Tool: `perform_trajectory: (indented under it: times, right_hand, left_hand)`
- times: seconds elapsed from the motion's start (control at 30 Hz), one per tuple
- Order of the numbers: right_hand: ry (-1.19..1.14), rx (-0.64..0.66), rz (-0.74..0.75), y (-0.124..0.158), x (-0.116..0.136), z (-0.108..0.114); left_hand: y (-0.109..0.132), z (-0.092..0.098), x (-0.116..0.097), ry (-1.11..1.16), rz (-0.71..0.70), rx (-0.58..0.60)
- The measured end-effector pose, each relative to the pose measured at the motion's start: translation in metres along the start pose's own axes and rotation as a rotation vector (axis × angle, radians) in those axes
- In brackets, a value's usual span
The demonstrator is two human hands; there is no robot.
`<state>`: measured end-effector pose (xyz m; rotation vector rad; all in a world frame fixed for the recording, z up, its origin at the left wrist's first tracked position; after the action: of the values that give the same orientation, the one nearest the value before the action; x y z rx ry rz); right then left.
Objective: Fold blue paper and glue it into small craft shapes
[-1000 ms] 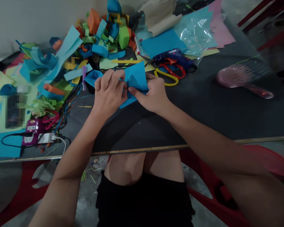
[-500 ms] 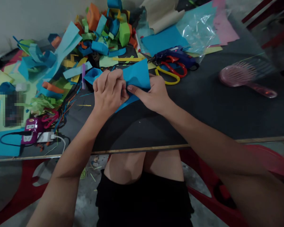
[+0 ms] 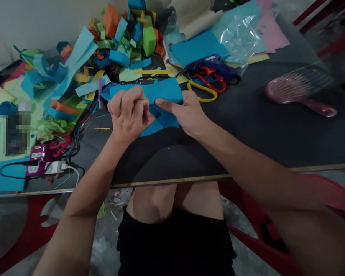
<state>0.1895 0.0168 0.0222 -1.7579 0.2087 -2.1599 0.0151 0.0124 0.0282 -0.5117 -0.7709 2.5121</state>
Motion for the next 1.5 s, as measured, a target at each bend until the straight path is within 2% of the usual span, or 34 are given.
perform_trajectory:
  times: [0.23,0.4,0.5,0.63,0.9,1.07,1.2,1.37,1.5]
  right_hand:
    - [0.075,-0.036,0.064,-0.002,0.006,0.006]
    - [0.241,-0.082,0.133,-0.005,0.008,0.014]
    - [0.324,-0.082,0.193,-0.006,0.012,0.015]
    - [0.338,-0.088,0.261,-0.005,0.016,0.012]
    - [0.337,-0.055,0.239,-0.004,0.014,0.011]
    - [0.282,-0.055,0.171,-0.005,0.012,0.012]
    - [0.222,-0.064,0.124,-0.008,0.007,0.015]
    - [0.213,-0.058,0.14,-0.01,0.005,0.016]
    - [0.25,-0.086,0.152,-0.009,0.006,0.018]
  left_hand:
    - [-0.008,0.023,-0.013,-0.093,-0.064,-0.024]
    - [-0.016,0.028,-0.016,-0.055,-0.037,0.05]
    - [-0.02,0.027,-0.019,-0.047,-0.01,0.094]
    - [-0.02,0.022,-0.022,-0.026,-0.047,0.146]
    - [-0.016,0.007,-0.02,0.011,-0.081,0.152]
    - [-0.015,0.007,-0.023,0.006,-0.116,0.137]
    - [-0.015,0.009,-0.021,0.035,-0.043,0.142]
    - [-0.016,0.015,-0.017,0.039,0.026,0.044]
    - [-0.017,0.017,-0.018,-0.005,0.019,-0.008]
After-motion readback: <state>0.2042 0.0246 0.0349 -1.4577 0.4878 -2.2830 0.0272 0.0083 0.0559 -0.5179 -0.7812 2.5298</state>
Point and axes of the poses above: each hand's wrist, its own y-axis away from the middle knuckle, its own z-axis out of the back of the hand, x = y × z, the point moved 3 cm from there along -y, towards the middle knuckle
